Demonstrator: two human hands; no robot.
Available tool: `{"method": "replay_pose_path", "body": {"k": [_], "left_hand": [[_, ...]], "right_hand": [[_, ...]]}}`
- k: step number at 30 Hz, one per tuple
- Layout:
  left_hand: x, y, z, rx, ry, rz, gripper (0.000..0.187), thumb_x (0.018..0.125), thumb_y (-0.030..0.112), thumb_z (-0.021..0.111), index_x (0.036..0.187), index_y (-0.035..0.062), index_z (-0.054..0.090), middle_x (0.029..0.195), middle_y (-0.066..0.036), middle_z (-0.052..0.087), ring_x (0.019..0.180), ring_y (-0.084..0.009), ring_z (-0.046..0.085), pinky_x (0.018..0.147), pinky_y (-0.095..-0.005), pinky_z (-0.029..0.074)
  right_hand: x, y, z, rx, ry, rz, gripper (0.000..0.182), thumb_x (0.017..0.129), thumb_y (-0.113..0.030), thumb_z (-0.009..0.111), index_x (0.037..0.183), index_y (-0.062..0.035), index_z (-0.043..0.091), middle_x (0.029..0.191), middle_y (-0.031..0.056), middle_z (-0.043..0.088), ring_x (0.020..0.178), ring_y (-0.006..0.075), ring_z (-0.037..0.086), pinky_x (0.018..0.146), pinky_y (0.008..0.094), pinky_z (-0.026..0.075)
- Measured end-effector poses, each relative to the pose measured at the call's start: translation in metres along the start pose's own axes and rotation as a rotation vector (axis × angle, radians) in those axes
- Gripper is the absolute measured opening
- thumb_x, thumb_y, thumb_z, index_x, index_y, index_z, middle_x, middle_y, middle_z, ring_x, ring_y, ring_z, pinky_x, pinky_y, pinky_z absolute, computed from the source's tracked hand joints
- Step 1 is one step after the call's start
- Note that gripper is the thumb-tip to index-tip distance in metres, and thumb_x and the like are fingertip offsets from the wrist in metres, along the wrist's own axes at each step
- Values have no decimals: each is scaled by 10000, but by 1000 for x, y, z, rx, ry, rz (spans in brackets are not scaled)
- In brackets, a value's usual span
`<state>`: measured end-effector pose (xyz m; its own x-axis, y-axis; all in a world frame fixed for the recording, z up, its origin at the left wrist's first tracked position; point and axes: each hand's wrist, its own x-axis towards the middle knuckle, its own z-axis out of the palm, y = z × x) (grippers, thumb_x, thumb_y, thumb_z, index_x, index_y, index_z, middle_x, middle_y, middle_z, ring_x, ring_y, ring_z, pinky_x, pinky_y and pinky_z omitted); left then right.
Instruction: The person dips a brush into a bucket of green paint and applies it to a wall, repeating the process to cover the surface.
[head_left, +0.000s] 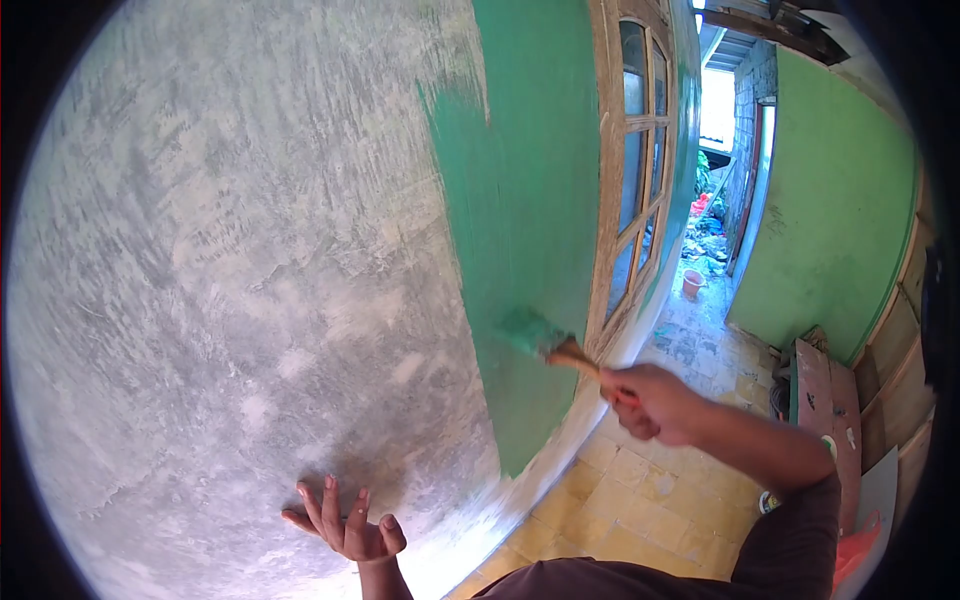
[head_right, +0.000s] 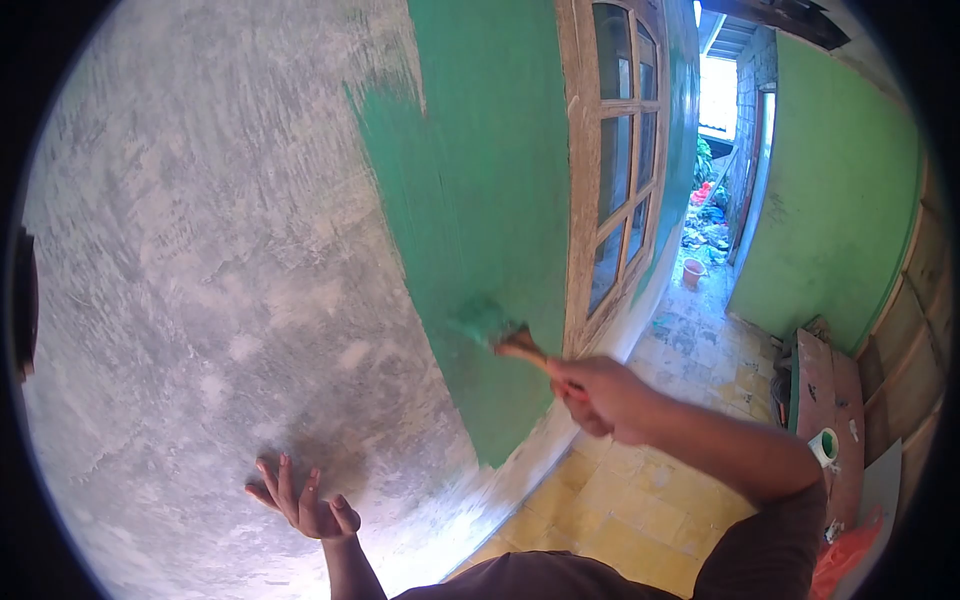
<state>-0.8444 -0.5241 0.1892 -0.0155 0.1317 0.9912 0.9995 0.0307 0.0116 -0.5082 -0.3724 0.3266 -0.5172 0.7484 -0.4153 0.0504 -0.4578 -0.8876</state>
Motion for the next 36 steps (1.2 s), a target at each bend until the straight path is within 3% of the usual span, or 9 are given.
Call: {"method": "replay_pose_path", "body": {"k": [13,15,18,20,21,23,27,34,36], "left_hand": [[2,2,-2,-22,6,-12,321,880,405,460,916,136,632,1207,-123,588,1314,-399,367,1116,-601,9],[1,1,-3,4,-29,32,339,896,381,435,969,98,608,1209,-187,580,1303,-446,360,1098,-622,20],[1,0,-3,15,-39,37,336,895,382,438,967,100,606,1208,-185,580,1308,-442,355,1097,-623,15],[1,0,-3,16,-41,34,335,895,383,438,967,102,605,1209,-183,580,1309,-442,353,1096,-624,13],[0,1,-4,15,-46,24,334,896,385,439,968,104,605,1209,-182,579,1310,-441,352,1096,-624,12],[1,1,-4,15,-42,24,333,896,387,439,965,106,604,1207,-182,581,1307,-441,355,1096,-625,13],[1,2,-2,-12,-3,-12,316,867,401,461,881,137,635,1178,-116,606,1307,-405,375,1105,-620,0],[-1,0,-6,-24,-48,-3,300,867,400,465,901,151,628,1194,-107,596,1296,-401,391,1103,-621,-6],[0,0,-6,-47,-37,-5,295,867,401,467,891,150,619,1196,-102,593,1288,-398,404,1102,-622,-10]], "right_hand": [[-52,-197,64,-260,-90,-783,311,950,-352,483,776,-96,468,476,-85,264,379,53,203,366,246,156],[-50,-221,76,-282,-140,-868,313,949,-359,476,781,-95,467,475,-84,262,386,53,202,371,245,159],[-48,-264,79,-228,-81,-1138,337,954,-392,475,753,-121,463,467,-87,264,377,31,203,344,216,164],[-45,-301,60,-322,-929,-680,250,897,-259,585,951,-19,631,634,99,598,553,193,566,521,341,434],[-41,-293,67,-322,-930,-680,250,897,-259,585,951,-19,631,634,99,598,553,193,566,521,341,434],[-26,-255,89,-222,-191,-1101,345,958,-404,457,740,-136,448,472,-85,273,383,42,223,349,218,165],[7,-186,73,-152,-64,-866,391,958,-439,447,701,-144,431,470,-73,282,356,67,231,344,234,164],[18,-57,26,-197,-49,-438,415,967,-401,457,664,-118,440,497,-54,329,379,68,271,370,244,199],[12,-45,10,-374,58,-548,379,965,-356,478,693,-93,476,528,-54,355,410,63,303,388,244,225]]}}
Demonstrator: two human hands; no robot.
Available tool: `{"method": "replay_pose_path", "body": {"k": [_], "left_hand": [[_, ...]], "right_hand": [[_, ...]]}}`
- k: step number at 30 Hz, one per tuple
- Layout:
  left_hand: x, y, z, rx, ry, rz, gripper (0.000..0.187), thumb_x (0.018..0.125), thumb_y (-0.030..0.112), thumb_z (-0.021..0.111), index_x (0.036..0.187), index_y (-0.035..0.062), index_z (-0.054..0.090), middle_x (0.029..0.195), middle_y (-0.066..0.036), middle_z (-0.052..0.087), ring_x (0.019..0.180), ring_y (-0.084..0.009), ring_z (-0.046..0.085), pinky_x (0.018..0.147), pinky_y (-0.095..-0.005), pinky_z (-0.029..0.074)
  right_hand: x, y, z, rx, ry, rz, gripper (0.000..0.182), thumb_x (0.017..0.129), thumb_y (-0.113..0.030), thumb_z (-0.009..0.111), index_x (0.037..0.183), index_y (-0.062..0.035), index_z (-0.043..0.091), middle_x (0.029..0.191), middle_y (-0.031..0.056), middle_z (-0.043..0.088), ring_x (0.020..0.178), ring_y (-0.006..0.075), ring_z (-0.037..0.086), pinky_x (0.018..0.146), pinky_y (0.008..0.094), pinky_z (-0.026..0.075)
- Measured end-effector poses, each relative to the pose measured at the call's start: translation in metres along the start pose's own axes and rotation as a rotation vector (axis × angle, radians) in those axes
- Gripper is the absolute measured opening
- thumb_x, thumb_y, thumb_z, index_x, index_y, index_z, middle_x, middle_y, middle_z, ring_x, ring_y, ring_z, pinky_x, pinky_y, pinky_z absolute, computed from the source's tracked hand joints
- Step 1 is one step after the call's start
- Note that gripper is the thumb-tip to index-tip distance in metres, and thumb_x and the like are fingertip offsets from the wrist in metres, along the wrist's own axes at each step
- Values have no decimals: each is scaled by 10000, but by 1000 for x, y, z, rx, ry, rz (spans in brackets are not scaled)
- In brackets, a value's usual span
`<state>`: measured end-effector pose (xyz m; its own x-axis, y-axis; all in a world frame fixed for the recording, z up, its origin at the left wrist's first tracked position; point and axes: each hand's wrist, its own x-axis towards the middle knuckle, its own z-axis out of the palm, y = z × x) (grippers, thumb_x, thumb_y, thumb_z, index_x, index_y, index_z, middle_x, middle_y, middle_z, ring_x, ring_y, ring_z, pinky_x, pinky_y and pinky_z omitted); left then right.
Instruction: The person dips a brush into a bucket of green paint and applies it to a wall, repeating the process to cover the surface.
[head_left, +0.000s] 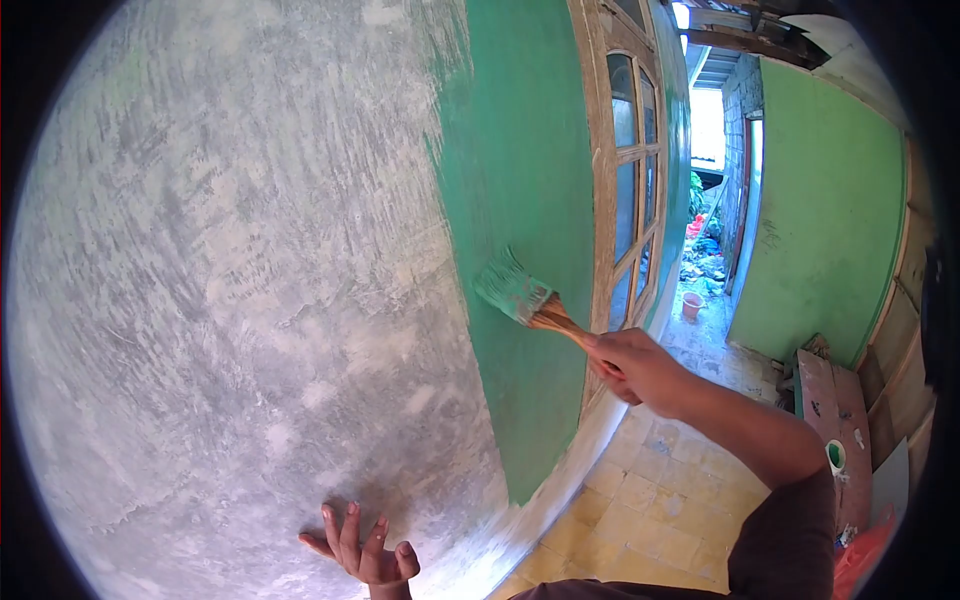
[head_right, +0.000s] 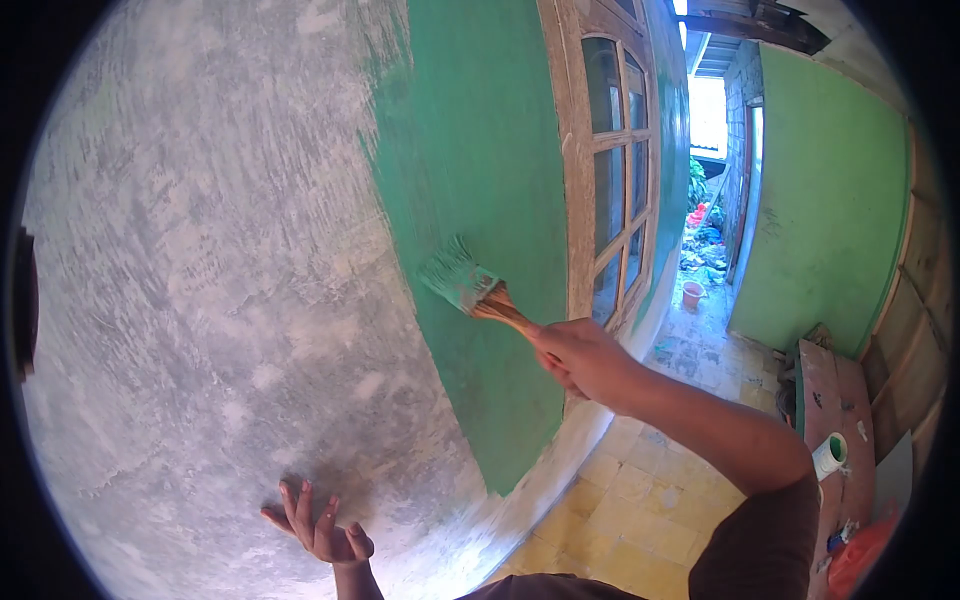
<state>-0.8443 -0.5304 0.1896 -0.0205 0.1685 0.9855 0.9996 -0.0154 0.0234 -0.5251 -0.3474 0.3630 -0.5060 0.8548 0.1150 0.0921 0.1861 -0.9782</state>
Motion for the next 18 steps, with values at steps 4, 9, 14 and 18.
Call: {"method": "replay_pose_path", "body": {"k": [4,9,14,18], "left_hand": [[0,-1,-1,-22,4,26,358,893,393,431,908,92,624,1172,-176,604,1272,-437,407,1095,-627,24],[-1,-1,-4,-27,-43,25,347,878,384,444,904,87,622,1154,-174,610,1261,-435,423,1101,-616,25],[-1,-1,-3,-58,-11,-2,333,867,382,457,902,98,627,1155,-167,608,1263,-420,426,1104,-610,27],[-2,-2,-2,-40,-18,-5,324,862,386,462,890,107,625,1157,-153,607,1265,-404,430,1105,-610,30]], "right_hand": [[-19,-38,-21,-622,275,-465,245,945,-227,542,808,-25,570,552,-27,386,515,57,358,458,257,296],[-15,-127,-46,-917,142,-563,178,904,-175,585,955,-8,622,585,9,432,535,78,384,478,276,320],[27,-210,-49,-1379,56,-830,260,900,-285,580,941,-39,654,648,61,530,563,159,471,536,321,376],[43,-282,-51,-1570,223,-856,292,902,-332,574,967,-59,654,659,71,575,588,175,535,557,316,419]]}}
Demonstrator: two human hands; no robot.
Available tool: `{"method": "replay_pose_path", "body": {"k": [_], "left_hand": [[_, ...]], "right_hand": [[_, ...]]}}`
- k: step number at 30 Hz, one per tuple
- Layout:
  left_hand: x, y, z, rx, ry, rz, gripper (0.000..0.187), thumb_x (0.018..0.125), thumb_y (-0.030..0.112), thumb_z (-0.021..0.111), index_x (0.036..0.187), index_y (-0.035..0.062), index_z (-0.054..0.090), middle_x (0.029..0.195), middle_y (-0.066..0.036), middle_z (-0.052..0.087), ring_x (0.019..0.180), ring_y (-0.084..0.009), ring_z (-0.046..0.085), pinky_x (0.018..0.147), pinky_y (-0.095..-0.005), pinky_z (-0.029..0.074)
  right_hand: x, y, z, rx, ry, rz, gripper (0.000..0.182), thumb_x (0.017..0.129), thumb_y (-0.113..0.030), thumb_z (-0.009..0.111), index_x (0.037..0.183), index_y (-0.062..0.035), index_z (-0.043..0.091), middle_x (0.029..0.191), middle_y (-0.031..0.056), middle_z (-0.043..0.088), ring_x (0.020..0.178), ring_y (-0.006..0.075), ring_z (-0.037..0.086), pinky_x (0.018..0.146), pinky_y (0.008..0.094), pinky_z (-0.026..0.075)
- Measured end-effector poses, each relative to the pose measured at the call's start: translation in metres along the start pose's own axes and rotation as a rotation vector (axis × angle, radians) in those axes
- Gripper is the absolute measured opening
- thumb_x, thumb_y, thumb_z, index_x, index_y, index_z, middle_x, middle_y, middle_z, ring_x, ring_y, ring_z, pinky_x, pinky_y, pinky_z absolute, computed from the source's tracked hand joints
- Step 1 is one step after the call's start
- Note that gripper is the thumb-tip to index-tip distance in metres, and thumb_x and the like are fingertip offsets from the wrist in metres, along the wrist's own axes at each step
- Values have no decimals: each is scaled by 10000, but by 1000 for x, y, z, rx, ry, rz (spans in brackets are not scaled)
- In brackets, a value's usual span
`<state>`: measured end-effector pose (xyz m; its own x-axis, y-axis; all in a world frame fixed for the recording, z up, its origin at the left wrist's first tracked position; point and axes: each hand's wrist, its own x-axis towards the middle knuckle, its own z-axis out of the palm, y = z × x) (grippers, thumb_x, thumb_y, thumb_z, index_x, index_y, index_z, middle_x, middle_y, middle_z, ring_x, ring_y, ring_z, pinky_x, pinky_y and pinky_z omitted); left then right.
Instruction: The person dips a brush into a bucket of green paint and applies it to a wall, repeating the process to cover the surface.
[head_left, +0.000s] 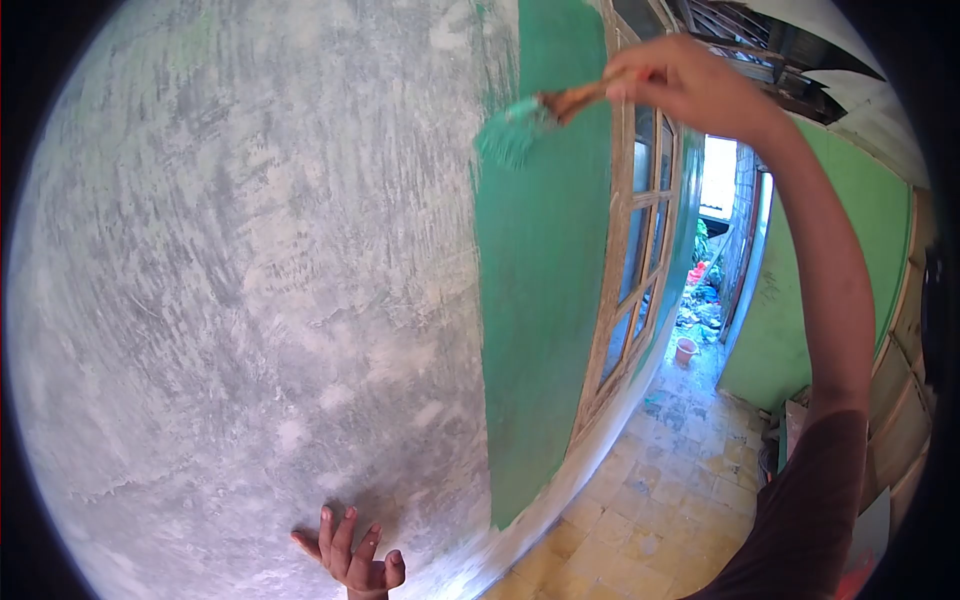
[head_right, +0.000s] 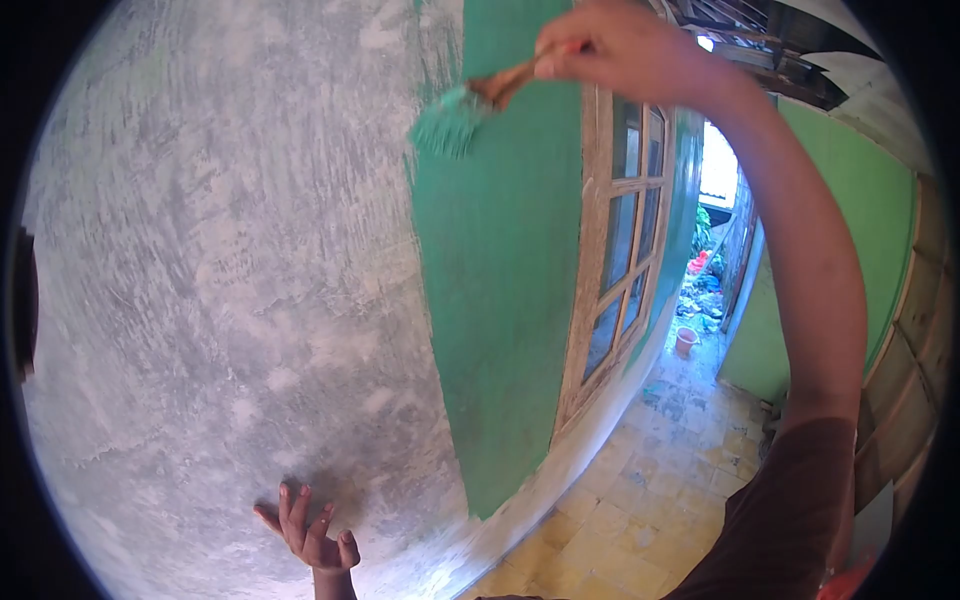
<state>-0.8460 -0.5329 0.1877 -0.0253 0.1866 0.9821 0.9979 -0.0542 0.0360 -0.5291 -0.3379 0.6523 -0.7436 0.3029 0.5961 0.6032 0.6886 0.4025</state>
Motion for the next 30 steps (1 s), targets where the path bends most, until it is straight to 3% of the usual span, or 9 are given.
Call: {"method": "replay_pose_path", "body": {"k": [2,8,11,12,14,16,18,26,30], "left_hand": [[-2,-2,0,27,-3,12,321,859,387,464,884,109,623,1154,-148,610,1263,-403,432,1103,-614,31],[-1,0,0,71,-22,7,308,849,387,470,871,116,615,1138,-137,618,1257,-404,437,1097,-628,38],[1,1,2,70,-10,15,303,846,385,474,871,117,613,1135,-142,618,1255,-407,438,1095,-633,42],[2,1,2,71,-6,16,301,845,384,476,870,116,611,1135,-145,617,1253,-407,440,1094,-635,44],[1,0,3,58,9,19,300,844,383,477,871,117,612,1133,-147,617,1251,-408,442,1093,-635,44],[0,0,5,41,28,8,298,843,382,478,873,118,612,1132,-149,618,1249,-408,444,1093,-636,43],[0,0,3,51,12,8,299,844,381,475,867,117,613,1135,-145,617,1247,-408,447,1094,-635,45],[-1,-1,2,55,3,2,297,844,379,469,818,117,606,1128,-135,621,1245,-400,452,1099,-628,49],[-2,-2,4,44,19,12,313,850,387,469,811,110,610,1105,-138,630,1241,-398,457,1102,-622,52]], "right_hand": [[8,-4,-23,-54,77,-13,319,901,-359,582,946,-56,670,634,52,573,561,147,520,526,290,407],[36,16,-49,-441,608,-17,257,866,-282,577,865,-36,652,751,168,644,720,359,617,648,437,467],[42,19,-39,-456,740,-47,267,862,-295,576,878,-39,652,771,175,646,752,365,615,669,454,464],[40,26,-32,-461,739,-50,267,862,-295,576,878,-39,652,771,175,646,752,365,615,669,454,464],[35,45,-14,-527,680,-10,346,914,-403,535,1028,-103,664,781,106,664,632,257,608,591,358,475],[-2,-5,26,-484,550,20,352,929,-411,493,1119,-150,632,910,140,674,710,332,628,665,421,502],[-31,-36,54,-475,429,-45,230,909,-302,542,1026,-105,567,714,87,618,597,265,615,524,388,490],[-80,-61,38,-12,-92,-217,236,856,-276,624,970,-69,624,708,95,596,605,274,600,546,393,460],[-47,-55,29,29,15,-244,242,854,-279,625,954,-63,666,775,120,633,641,311,591,593,400,452]]}}
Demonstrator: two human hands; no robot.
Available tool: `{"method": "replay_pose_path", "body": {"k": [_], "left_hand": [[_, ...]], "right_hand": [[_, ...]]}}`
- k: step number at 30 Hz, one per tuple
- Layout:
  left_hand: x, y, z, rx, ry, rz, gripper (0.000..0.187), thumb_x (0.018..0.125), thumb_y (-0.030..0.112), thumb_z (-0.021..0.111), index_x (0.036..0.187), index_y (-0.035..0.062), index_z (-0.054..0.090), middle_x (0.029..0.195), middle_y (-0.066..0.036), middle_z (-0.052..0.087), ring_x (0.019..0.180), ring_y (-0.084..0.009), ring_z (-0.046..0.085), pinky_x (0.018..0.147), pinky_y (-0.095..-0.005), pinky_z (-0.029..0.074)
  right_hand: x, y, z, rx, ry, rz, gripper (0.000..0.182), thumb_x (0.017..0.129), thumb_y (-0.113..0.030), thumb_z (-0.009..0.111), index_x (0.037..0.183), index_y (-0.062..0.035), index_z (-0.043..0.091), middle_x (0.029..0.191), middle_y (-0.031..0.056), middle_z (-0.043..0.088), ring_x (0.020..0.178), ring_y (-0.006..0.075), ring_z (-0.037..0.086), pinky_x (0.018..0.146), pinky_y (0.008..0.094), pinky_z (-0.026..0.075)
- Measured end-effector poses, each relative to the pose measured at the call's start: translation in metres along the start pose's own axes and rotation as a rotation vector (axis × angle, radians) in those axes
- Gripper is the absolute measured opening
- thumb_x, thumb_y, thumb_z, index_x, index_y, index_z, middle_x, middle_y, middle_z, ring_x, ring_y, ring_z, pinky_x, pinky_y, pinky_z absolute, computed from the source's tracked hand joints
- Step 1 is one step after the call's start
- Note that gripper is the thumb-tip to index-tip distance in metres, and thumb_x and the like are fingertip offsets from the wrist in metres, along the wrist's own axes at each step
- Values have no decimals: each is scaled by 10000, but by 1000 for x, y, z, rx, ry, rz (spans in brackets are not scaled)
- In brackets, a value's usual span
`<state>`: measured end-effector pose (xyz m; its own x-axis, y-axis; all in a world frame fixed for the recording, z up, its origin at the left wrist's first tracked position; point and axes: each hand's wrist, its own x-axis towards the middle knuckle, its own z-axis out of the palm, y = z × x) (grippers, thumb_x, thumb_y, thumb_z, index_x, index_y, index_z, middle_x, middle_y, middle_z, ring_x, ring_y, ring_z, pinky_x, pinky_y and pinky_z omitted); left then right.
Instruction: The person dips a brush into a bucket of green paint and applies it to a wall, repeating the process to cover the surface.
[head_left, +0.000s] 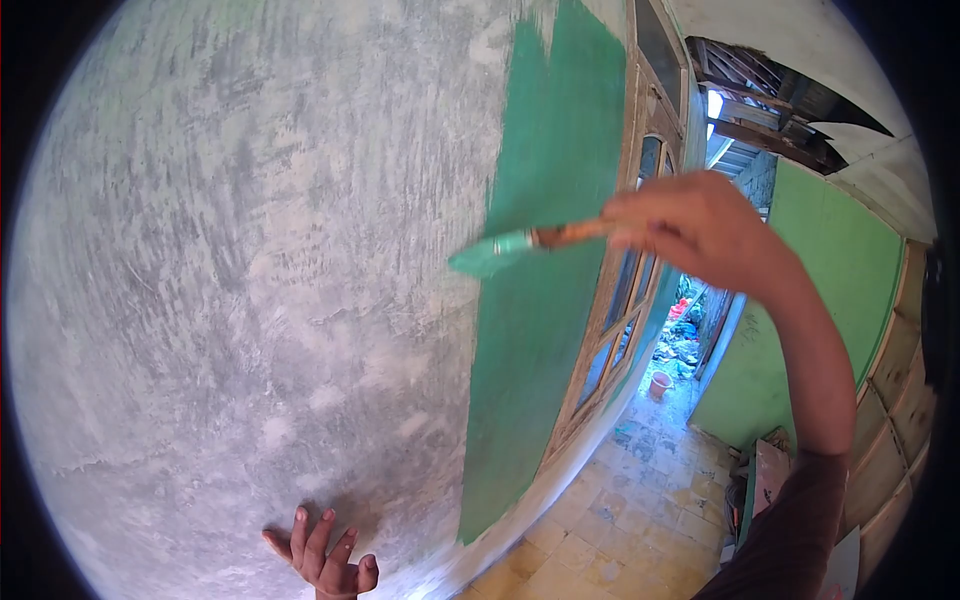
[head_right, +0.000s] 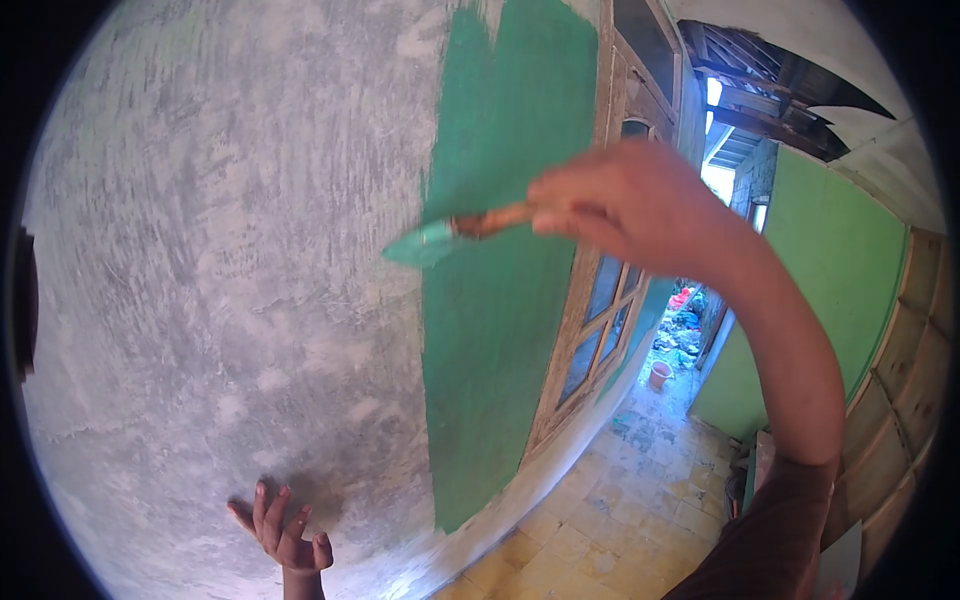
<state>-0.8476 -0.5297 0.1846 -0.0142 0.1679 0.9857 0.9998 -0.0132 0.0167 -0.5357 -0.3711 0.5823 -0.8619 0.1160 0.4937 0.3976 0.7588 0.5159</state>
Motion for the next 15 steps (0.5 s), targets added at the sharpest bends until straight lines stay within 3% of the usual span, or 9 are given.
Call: {"method": "replay_pose_path", "body": {"k": [4,6,7,9,10,12,15], "left_hand": [[4,3,-1,0,-1,-18,327,859,397,470,825,105,613,1098,-140,632,1240,-395,458,1102,-621,51],[3,3,-1,-19,12,-1,334,865,404,471,833,106,618,1089,-143,635,1240,-394,459,1100,-622,52],[3,2,-1,-18,10,-3,334,865,404,471,833,106,618,1089,-143,635,1240,-394,459,1100,-622,52],[3,3,0,-18,8,-5,328,862,400,477,840,106,623,1084,-146,636,1240,-395,460,1101,-616,55],[3,2,-1,-22,9,0,328,862,400,477,840,106,623,1084,-146,636,1240,-395,460,1101,-616,55],[3,2,-4,-10,-26,-2,320,858,393,483,866,107,626,1087,-149,634,1240,-394,460,1103,-610,56],[5,3,-5,-15,-36,-13,311,854,382,483,874,107,627,1092,-150,630,1238,-395,462,1104,-611,55]], "right_hand": [[39,25,-28,-167,50,11,242,876,-300,590,916,-78,679,710,100,621,628,303,573,587,374,437],[49,33,-48,-332,158,37,265,891,-310,583,942,-66,672,646,84,547,581,212,517,561,348,400],[54,42,-57,-329,157,35,265,891,-310,583,942,-66,672,646,84,547,581,212,517,561,348,400],[60,60,-73,-687,462,89,289,921,-349,536,986,-93,655,640,104,562,563,251,536,552,374,414],[65,58,-78,-690,461,94,289,921,-349,536,986,-93,655,640,104,562,563,251,536,552,374,414],[80,50,-84,-781,665,307,275,865,-304,570,878,-40,649,779,174,646,759,368,613,675,461,462],[89,64,-69,-738,612,338,275,876,-294,558,867,-34,646,785,176,647,765,375,612,675,460,461]]}}
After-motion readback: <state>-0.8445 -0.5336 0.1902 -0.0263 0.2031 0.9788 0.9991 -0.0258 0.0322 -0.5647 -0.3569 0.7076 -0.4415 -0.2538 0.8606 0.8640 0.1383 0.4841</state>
